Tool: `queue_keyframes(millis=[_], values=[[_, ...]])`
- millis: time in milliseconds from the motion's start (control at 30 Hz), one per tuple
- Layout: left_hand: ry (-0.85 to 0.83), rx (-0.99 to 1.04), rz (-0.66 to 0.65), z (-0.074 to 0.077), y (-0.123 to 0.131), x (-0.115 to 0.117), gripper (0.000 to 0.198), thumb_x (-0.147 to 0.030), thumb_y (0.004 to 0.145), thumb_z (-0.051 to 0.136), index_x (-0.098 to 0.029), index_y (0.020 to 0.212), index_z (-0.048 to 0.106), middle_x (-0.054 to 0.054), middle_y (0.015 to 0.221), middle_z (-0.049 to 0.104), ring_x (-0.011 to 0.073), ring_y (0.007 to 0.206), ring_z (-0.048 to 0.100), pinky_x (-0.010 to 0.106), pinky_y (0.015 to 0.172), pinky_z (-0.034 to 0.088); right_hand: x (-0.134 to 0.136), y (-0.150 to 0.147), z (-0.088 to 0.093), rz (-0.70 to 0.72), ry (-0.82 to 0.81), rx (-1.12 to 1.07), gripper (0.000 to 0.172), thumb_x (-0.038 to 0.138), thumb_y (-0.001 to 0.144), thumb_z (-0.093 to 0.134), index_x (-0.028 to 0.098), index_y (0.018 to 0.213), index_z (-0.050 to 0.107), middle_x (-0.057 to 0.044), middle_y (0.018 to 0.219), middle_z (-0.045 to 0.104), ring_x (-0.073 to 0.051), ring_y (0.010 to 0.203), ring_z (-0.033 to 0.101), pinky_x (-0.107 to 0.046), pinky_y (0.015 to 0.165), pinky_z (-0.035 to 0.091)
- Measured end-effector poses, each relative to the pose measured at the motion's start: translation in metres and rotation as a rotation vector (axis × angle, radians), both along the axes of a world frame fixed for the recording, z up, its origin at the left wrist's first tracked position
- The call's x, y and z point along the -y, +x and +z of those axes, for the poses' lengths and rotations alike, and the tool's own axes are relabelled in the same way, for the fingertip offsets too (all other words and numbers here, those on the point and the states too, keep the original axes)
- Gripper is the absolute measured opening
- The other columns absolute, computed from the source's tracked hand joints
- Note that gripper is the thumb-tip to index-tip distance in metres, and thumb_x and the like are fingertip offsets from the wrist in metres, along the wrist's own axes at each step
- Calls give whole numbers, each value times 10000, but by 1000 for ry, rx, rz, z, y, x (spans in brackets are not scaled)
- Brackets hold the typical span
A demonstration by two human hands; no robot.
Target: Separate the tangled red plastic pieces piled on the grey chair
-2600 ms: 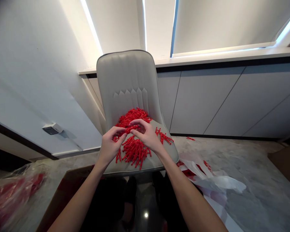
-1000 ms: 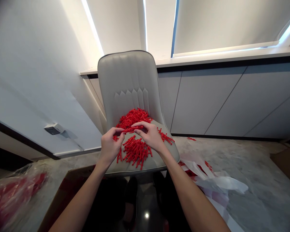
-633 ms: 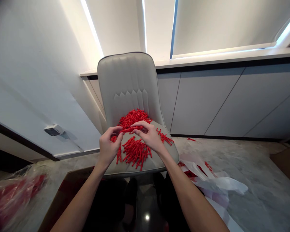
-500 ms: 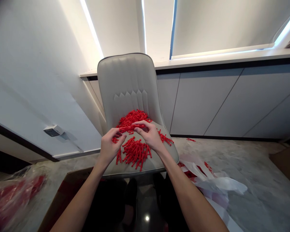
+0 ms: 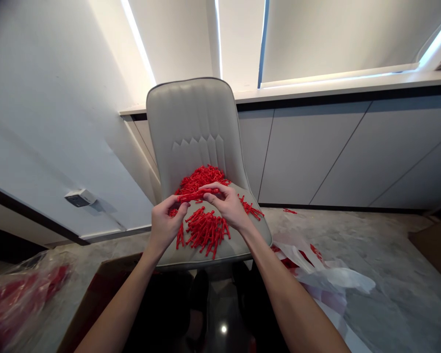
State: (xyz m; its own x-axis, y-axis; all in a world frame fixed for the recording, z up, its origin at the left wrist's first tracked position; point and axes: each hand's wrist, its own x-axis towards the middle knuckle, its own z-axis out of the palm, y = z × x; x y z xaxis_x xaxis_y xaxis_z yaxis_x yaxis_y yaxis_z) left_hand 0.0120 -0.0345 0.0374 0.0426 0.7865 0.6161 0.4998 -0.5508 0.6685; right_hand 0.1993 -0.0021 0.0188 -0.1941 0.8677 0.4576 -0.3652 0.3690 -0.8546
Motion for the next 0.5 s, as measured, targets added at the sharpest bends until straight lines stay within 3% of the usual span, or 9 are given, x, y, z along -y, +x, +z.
queue_keyframes(millis=[200,500], values=[[99,-66,56,1,-1,2,201,-258,897,595,-178,714,621,-22,641,588,117,600,522,247,635,425,0,-3,-2,20,-18,-28,213,379,837,776,254,1009,769,-47,1038,722,-203,1016,678,-411,994,538],[140,-122,15,4,-2,7,272,-237,895,567,-186,633,515,-34,597,497,105,563,454,244,578,373,3,-4,0,86,-61,-90,214,373,824,791,241,991,763,-41,991,727,-194,961,698,-405,969,554]])
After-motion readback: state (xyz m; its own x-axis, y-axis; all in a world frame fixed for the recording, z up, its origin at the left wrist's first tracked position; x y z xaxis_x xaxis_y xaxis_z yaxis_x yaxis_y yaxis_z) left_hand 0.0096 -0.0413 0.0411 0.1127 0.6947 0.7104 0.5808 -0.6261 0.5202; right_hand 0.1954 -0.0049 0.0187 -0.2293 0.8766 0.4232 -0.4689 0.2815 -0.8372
